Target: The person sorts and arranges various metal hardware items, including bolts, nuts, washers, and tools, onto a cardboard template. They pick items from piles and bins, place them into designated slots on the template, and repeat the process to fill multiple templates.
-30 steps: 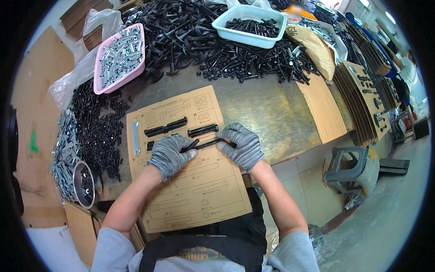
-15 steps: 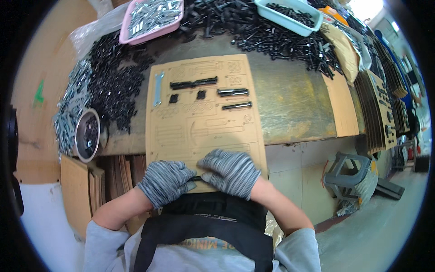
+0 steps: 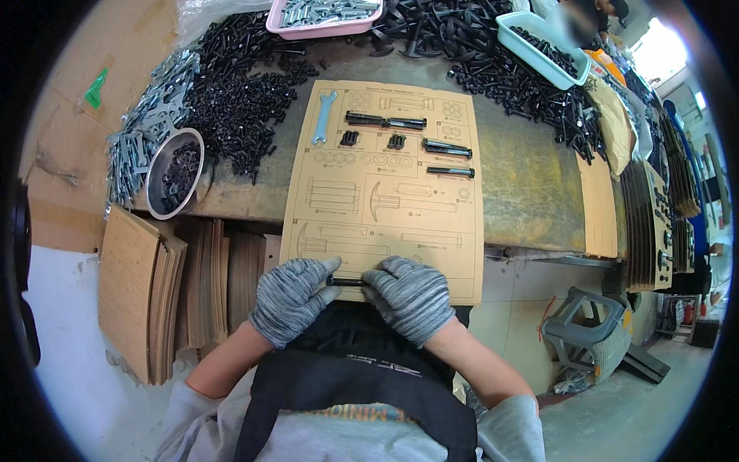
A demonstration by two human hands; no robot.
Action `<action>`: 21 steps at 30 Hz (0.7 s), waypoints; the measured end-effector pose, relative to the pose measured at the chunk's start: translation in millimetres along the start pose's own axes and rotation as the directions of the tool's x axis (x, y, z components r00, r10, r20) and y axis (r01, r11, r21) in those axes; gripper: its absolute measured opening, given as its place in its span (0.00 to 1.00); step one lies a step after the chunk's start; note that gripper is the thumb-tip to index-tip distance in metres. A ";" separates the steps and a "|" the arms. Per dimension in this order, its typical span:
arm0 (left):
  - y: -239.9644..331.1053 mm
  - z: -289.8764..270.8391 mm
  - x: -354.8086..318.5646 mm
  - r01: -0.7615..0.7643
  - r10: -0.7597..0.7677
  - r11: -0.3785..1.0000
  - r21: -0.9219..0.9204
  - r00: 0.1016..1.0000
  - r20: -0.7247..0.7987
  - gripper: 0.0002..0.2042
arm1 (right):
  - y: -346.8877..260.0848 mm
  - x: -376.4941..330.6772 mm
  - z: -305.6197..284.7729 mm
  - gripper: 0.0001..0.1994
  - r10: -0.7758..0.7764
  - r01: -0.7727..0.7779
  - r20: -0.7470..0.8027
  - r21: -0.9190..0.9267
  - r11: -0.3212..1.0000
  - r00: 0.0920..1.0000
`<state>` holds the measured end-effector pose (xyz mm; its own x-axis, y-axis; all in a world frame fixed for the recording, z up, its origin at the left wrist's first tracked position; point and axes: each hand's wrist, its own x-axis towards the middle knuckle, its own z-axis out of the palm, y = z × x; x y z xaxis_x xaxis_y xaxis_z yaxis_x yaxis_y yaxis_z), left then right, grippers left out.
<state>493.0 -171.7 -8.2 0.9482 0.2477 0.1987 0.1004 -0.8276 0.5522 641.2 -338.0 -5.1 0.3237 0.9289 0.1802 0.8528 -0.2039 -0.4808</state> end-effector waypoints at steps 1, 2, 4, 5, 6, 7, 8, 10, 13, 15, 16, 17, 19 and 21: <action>1.5 -0.8 0.5 0.019 -0.019 1.000 -0.023 1.000 -0.009 0.19 | 1.2 -1.8 -0.6 0.09 0.027 -0.027 -0.006 0.009 1.000 1.000; 2.1 -1.3 0.7 0.039 -0.039 0.998 -0.045 0.999 -0.017 0.18 | 1.6 -1.3 -1.0 0.09 0.007 -0.007 -0.028 0.007 1.000 1.000; -2.4 -1.1 -2.4 0.039 -0.038 0.999 -0.027 0.999 0.009 0.18 | 3.0 -1.4 1.1 0.09 -0.026 0.027 -0.070 0.006 1.000 0.997; -4.5 -0.7 -4.1 0.039 -0.038 0.999 -0.018 0.999 0.022 0.18 | 3.7 -1.0 4.5 0.09 -0.033 0.034 -0.066 0.015 0.999 0.997; -5.6 -0.4 -4.8 0.029 -0.029 0.999 -0.013 1.000 0.009 0.18 | 3.4 -0.4 4.6 0.09 -0.032 0.033 -0.063 0.010 0.999 0.998; -6.9 0.4 -5.6 0.019 -0.019 1.000 -0.008 1.000 -0.004 0.17 | 3.0 -0.1 4.6 0.09 -0.031 0.031 -0.061 0.005 1.000 0.998; -7.6 0.4 -6.4 0.008 -0.008 1.000 -0.003 1.000 -0.015 0.17 | 2.6 -0.3 4.6 0.09 -0.028 0.028 -0.059 -0.001 1.000 0.998; -10.0 -4.6 -5.7 0.024 -0.025 0.998 -0.053 1.000 -0.017 0.19 | 0.1 -0.1 -4.2 0.11 0.017 -0.017 -0.013 0.013 1.000 1.000; -28.7 -10.8 -7.8 0.098 -0.103 0.995 -0.034 0.967 -0.234 0.24 | 18.1 -13.4 -20.0 0.17 0.099 -0.111 -0.307 -0.025 0.993 0.947; -62.0 6.7 -17.8 0.181 -0.358 0.865 -0.467 0.876 -0.323 0.31 | 43.3 -33.2 -26.8 0.22 0.313 -0.271 -0.476 0.156 0.950 0.822; -69.5 13.1 -18.1 0.194 -0.450 0.706 -0.681 0.866 -0.219 0.31 | 58.1 -45.4 -23.2 0.25 0.501 -0.373 -0.460 0.345 0.861 0.733; -74.9 14.6 -14.5 0.199 -0.497 0.505 -0.840 0.863 -0.094 0.30 | 72.6 -60.9 -15.9 0.29 0.632 -0.396 -0.321 0.560 0.727 0.705; -83.4 17.3 -5.0 0.176 -0.480 0.148 -0.973 0.873 0.085 0.26 | 75.6 -65.5 -12.3 0.33 0.655 -0.390 -0.250 0.634 0.667 0.713; -80.6 22.9 -0.3 0.151 -0.386 0.047 -0.987 0.914 0.121 0.24 | 71.9 -62.4 -14.8 0.34 0.681 -0.354 -0.218 0.721 0.595 0.699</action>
<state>491.6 -116.5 -71.2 0.8649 0.4850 -0.1297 -0.1496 0.4956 0.8556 688.4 -415.1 -38.3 0.8961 0.4436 -0.0143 0.0970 -0.2273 -0.9690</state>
